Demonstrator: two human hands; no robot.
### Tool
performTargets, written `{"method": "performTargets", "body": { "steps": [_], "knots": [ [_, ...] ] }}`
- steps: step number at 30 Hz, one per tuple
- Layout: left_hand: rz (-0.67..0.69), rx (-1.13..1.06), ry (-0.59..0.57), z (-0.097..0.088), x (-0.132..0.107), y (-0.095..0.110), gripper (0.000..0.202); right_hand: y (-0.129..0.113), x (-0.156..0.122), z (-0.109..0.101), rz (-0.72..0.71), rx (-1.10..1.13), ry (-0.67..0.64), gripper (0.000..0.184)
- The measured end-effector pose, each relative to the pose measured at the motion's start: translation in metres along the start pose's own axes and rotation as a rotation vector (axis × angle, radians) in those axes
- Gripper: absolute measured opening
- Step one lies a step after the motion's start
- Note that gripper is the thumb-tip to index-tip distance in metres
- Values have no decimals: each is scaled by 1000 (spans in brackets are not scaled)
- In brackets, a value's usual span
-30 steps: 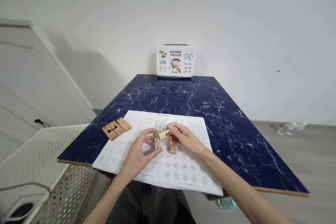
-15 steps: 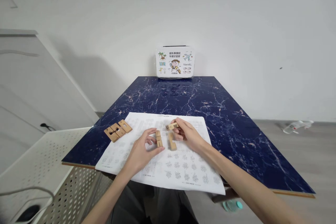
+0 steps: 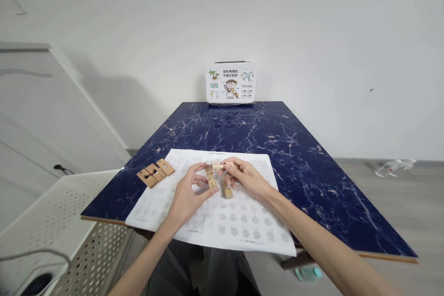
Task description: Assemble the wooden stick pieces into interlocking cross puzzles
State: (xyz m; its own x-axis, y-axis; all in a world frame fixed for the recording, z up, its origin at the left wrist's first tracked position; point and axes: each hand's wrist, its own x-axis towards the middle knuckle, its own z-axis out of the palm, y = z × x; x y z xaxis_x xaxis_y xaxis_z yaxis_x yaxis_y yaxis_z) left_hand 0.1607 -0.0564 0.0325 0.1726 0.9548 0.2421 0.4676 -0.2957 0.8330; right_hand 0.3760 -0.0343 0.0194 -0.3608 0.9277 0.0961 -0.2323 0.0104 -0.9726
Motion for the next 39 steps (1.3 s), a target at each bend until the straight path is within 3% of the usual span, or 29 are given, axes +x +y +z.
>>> {"method": "performTargets", "body": {
  "steps": [6, 15, 21, 32, 39],
  "knots": [
    [20, -68, -7, 5, -6, 0, 69, -4, -3, 3, -53, -103, 21, 41],
    [27, -93, 15, 5, -6, -4, 71, -9, -8, 13, -56, -217, -84, 41],
    [96, -88, 18, 5, -7, -1, 68, -4, -11, 13, -96, -256, -72, 31],
    [163, -37, -20, 0, -12, 3, 63, 4, -10, 10, -104, -389, 53, 33],
    [217, -140, -29, -2, -11, 3, 61, -2, -9, 10, -126, -456, 59, 31]
  ]
}}
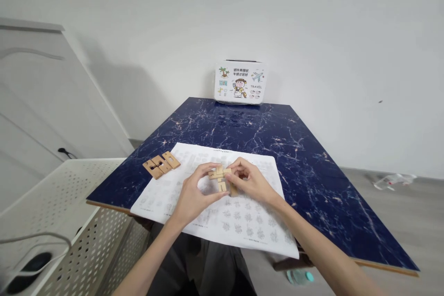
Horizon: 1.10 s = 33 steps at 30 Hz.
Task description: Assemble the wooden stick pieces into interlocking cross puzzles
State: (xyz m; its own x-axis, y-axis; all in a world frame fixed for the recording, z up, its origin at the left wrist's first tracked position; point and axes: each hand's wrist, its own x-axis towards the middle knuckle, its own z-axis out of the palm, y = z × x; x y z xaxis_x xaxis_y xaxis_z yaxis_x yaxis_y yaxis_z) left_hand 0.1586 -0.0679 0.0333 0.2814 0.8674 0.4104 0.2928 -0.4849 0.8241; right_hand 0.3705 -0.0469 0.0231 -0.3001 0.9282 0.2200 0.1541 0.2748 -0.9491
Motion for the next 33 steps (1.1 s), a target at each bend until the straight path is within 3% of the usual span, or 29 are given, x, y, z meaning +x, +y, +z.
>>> {"method": "performTargets", "body": {
  "steps": [10, 15, 17, 21, 23, 27, 30, 33],
  "knots": [
    [12, -52, -10, -1, -1, 4, 54, -3, 0, -4, 14, 60, -35, 31],
    [-67, -102, 67, 3, 1, -5, 60, 1, 4, -2, 47, 87, -67, 42],
    [-119, -110, 115, 3, 2, -10, 60, 2, 5, -3, 60, 68, -35, 46],
    [-167, -125, 166, 3, 3, -15, 60, 2, 4, -10, 4, -145, 93, 37],
    [-174, -126, 180, 3, 4, -15, 60, 1, 2, -15, -70, -280, 39, 42],
    [-183, -125, 199, 3, 4, -16, 57, -2, -3, -21, -132, -405, -189, 73],
    [-179, -129, 204, 3, 3, -17, 56, -4, -3, -21, -95, -433, -252, 63],
    [-167, -131, 202, 2, 3, -17, 57, -6, -1, -21, -67, -365, -223, 52]
  ]
}}
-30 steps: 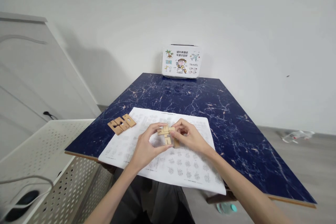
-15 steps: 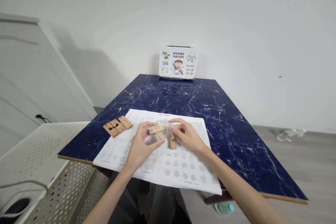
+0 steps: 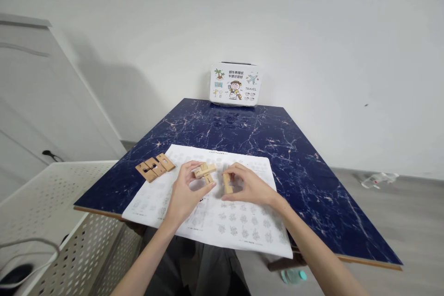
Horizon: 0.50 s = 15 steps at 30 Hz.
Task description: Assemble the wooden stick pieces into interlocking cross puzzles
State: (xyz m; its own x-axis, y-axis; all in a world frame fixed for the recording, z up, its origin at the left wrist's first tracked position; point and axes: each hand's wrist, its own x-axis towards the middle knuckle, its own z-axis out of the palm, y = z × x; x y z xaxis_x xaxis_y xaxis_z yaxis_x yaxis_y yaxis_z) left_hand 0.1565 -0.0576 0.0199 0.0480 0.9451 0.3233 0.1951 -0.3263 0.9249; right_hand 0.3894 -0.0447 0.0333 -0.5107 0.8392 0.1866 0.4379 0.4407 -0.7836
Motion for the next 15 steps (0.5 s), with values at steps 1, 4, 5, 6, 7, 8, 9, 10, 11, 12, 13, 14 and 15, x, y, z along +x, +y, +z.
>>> {"method": "performTargets", "body": {
  "steps": [1, 4, 5, 6, 7, 8, 9, 10, 11, 12, 13, 14, 15],
  "knots": [
    [4, -2, -3, 0, 0, 1, 58, 0, 1, 0, 8, 60, 13, 50],
    [30, 2, -17, -1, -1, 6, 58, 1, 2, -2, 57, 316, 2, 50],
    [45, 7, -24, -1, -2, 7, 58, 2, 2, -2, 77, 400, -16, 50],
    [61, 12, -36, -1, -2, 9, 58, 3, 2, -2, 95, 471, -35, 50],
    [76, 15, -48, -1, -2, 10, 58, 4, 2, -2, 109, 527, -48, 48],
    [89, 18, -60, -2, -2, 12, 58, 5, 2, -1, 115, 571, -51, 47],
    [97, 22, -70, -2, -2, 12, 59, 6, 1, -1, 118, 605, -48, 44],
    [100, 25, -77, -1, -2, 13, 59, 7, 1, 0, 121, 628, -45, 43],
    [100, 27, -81, -1, -2, 13, 59, 7, 1, 0, 129, 637, -45, 42],
    [97, 29, -81, -1, -2, 13, 59, 7, 1, 1, 141, 634, -43, 41],
    [93, 31, -78, -1, -1, 13, 59, 6, 1, 1, 156, 627, -36, 41],
    [89, 33, -74, -1, -1, 13, 59, 5, 0, 1, 169, 623, -29, 41],
    [84, 36, -70, 0, -1, 13, 59, 4, 1, 1, 180, 624, -17, 41]
  ]
}}
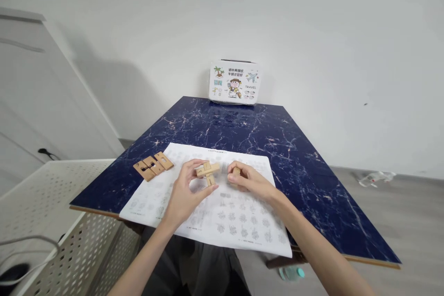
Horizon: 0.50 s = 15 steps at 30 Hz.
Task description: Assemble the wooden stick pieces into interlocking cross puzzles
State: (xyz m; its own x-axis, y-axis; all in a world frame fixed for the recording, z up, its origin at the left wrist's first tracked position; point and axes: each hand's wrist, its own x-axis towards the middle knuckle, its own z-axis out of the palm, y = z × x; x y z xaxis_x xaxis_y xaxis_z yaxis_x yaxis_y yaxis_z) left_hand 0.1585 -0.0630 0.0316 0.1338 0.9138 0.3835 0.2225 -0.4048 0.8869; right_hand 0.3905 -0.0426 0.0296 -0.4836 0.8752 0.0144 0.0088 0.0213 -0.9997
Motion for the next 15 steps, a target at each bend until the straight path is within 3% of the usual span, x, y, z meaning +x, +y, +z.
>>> {"method": "performTargets", "body": {
  "steps": [9, 15],
  "knots": [
    [-27, 13, 4, 1, 1, -4, 60, 1, 1, -3, -28, 57, 48, 46],
    [-28, -1, 33, 0, 1, -9, 58, 1, 3, -1, -92, -51, 67, 37]
  ]
}}
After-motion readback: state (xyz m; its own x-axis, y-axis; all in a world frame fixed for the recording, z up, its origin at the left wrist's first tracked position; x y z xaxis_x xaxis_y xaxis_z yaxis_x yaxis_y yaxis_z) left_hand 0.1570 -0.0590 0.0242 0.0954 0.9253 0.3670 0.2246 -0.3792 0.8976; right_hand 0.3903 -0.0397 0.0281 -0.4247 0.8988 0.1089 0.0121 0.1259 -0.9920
